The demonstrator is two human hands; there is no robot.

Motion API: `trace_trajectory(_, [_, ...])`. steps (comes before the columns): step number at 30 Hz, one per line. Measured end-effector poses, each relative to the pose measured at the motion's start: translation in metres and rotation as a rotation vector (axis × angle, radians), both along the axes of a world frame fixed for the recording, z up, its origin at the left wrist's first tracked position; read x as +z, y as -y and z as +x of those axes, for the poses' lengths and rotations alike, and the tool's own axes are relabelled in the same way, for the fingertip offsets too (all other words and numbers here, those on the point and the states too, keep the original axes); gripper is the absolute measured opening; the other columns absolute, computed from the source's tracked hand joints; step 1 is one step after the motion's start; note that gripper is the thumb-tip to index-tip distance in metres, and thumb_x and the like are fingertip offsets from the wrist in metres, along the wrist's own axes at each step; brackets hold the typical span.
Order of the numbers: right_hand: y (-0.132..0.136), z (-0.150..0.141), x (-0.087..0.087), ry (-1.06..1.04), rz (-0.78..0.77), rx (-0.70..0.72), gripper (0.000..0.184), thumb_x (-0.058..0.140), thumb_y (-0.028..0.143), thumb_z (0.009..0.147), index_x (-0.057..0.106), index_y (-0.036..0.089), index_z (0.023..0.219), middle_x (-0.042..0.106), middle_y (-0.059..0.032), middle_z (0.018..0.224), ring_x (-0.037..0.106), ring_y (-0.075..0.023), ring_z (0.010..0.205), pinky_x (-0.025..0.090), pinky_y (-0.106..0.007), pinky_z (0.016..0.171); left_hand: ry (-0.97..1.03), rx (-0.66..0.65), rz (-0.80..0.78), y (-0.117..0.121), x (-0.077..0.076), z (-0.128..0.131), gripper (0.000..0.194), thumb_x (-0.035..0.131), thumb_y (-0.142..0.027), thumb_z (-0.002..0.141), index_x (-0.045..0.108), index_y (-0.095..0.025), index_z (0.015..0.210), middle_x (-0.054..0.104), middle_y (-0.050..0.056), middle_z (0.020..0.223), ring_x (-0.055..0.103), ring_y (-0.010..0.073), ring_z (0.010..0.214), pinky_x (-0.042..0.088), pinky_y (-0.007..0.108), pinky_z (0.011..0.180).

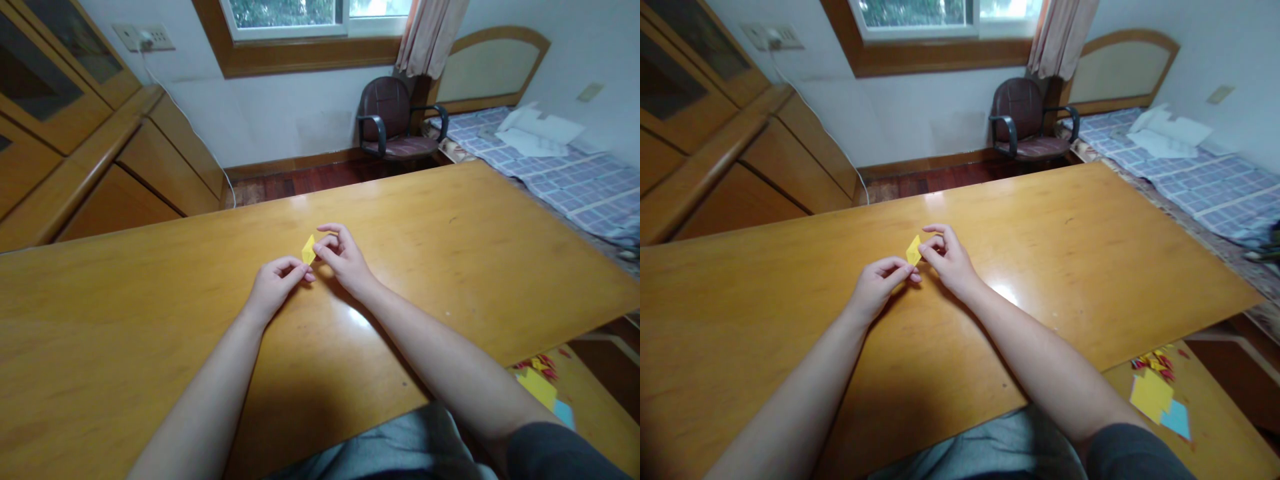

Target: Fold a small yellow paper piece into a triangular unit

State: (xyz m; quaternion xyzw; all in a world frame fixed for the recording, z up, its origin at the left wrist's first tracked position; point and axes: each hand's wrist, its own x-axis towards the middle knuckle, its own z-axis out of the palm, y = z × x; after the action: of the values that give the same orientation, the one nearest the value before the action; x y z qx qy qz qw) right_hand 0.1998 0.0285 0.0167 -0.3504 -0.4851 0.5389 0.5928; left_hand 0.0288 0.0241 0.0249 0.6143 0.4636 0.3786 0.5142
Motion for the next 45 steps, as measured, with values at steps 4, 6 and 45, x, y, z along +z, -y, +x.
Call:
trace_trajectory(4, [-0.0015,0.0,-0.0025,-0.026,0.003,0.005,0.03,0.06,0.038,0.088,0.049,0.024,0.113,0.059,0.0054,0.073,0.059,-0.0128,0.069,0.049,-0.03,0.073,0.003,0.007,0.0,-0.0004,-0.0002,-0.0001,0.025,0.07,-0.041,0.079,0.07,-0.017,0.074,0.075,0.005,0.073,0.069,0.0186,0.067,0.053,0.031,0.073])
trace_trajectory(6, [-0.0015,-0.0001,-0.0026,-0.037,-0.002,0.003,0.03,0.059,0.039,0.089,0.05,0.024,0.113,0.059,0.005,0.074,0.058,-0.0123,0.07,0.049,-0.029,0.073,0.006,0.01,-0.001,-0.0008,-0.0008,-0.0002,0.025,0.07,-0.04,0.079,0.07,-0.016,0.074,0.075,0.005,0.072,0.069,0.0184,0.066,0.053,0.031,0.073])
trace_trajectory(45, [-0.0014,0.0023,-0.0035,0.029,-0.043,0.008,0.035,0.072,0.031,0.077,0.055,0.022,0.107,0.065,0.0034,0.077,0.06,-0.0126,0.072,0.048,-0.028,0.072,-0.006,-0.009,0.067,-0.0025,-0.0041,0.0002,0.022,0.071,-0.039,0.079,0.068,-0.018,0.083,0.072,0.003,0.076,0.066,0.0164,0.071,0.049,0.026,0.069])
